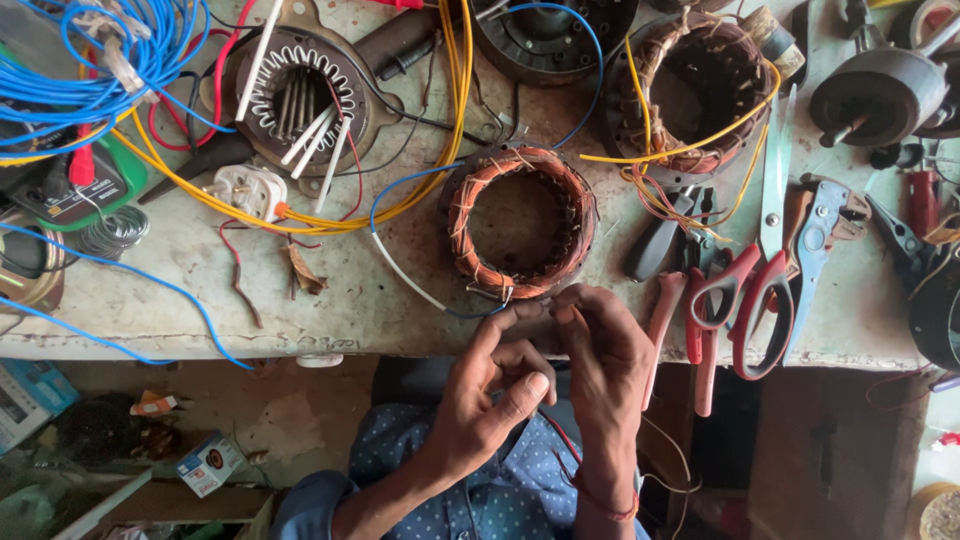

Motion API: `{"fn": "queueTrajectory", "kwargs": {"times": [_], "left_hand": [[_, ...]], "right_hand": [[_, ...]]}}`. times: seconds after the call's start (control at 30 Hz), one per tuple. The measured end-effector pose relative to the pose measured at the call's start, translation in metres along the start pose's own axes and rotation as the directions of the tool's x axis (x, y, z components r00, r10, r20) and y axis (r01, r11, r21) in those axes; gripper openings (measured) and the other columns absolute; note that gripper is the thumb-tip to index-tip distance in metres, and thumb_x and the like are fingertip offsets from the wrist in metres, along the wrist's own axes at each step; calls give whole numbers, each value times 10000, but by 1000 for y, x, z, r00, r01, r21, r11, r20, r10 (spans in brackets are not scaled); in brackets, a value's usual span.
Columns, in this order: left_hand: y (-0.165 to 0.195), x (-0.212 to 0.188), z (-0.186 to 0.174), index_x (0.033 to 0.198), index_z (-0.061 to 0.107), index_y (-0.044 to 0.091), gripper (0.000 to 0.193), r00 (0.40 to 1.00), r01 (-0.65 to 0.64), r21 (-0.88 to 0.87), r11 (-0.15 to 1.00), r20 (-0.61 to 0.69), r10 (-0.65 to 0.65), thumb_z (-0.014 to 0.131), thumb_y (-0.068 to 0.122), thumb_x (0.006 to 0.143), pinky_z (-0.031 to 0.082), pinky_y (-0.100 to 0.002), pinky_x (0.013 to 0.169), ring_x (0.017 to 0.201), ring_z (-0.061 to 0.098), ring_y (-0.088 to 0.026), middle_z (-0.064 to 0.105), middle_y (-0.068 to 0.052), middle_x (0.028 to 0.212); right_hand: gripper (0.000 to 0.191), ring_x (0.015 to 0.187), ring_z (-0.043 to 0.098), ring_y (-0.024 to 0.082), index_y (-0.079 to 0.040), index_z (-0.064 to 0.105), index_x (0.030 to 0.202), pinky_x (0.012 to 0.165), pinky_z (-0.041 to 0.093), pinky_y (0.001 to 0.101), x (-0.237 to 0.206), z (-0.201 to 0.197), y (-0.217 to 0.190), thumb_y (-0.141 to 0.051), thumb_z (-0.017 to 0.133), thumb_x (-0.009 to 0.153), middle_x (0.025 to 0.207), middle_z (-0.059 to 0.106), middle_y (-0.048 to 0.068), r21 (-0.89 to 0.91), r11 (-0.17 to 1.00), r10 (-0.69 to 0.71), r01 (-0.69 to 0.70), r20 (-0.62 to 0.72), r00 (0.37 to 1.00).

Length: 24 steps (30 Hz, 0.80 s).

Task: The person winds copper wire around a motor stator core, securing the winding with a white tie. They then use a wire stripper to cut the ends of a yellow and white cable.

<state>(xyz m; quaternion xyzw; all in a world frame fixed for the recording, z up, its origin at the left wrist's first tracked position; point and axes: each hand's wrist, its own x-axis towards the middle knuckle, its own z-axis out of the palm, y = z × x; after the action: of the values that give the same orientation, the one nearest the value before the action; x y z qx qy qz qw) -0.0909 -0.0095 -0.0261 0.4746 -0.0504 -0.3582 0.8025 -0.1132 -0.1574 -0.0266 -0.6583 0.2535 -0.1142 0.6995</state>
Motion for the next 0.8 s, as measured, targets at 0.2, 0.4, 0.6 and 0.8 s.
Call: {"fn": "queueTrajectory", "kwargs": {"times": [0.2, 0.4, 0.6, 0.8], "left_hand": [[-1, -2, 6, 1625, 229, 2, 758, 993, -119, 143, 983, 11, 118, 630, 209, 1016, 511, -271, 869, 903, 613, -107, 642, -49, 946], [1, -1, 7, 1656, 187, 4, 790, 996, -93, 104, 990, 16, 92, 619, 187, 1019, 515, -275, 860, 886, 618, -108, 645, -54, 927], [5, -1, 7, 1672, 205, 32, 783, 997, -73, 40, 997, 27, 72, 618, 187, 1025, 531, -278, 796, 808, 604, -100, 615, -41, 843], [5, -3, 5, 1670, 194, 41, 785, 998, -51, 22, 998, 39, 50, 615, 180, 1022, 534, -285, 790, 801, 605, -104, 612, -37, 826]], "right_hand": [[72, 880, 592, 52, 9, 678, 1075, 746, 491, 195, -2, 8, -3, -20, 644, 1019, 993, 671, 3, -183, 977, -125, 111, -65, 990], [65, 833, 549, 44, -1, 681, 1067, 682, 436, 194, -1, 14, -8, -28, 651, 1016, 956, 649, -2, -288, 950, -150, 119, -89, 985], [55, 833, 543, 50, 1, 684, 1055, 702, 434, 196, -4, 18, -10, -17, 659, 1010, 929, 619, 3, -349, 924, -203, 156, -103, 974], [60, 839, 550, 48, 3, 684, 1059, 712, 438, 193, -5, 19, -9, 0, 654, 1008, 939, 611, 0, -309, 937, -205, 163, -109, 973]]}}
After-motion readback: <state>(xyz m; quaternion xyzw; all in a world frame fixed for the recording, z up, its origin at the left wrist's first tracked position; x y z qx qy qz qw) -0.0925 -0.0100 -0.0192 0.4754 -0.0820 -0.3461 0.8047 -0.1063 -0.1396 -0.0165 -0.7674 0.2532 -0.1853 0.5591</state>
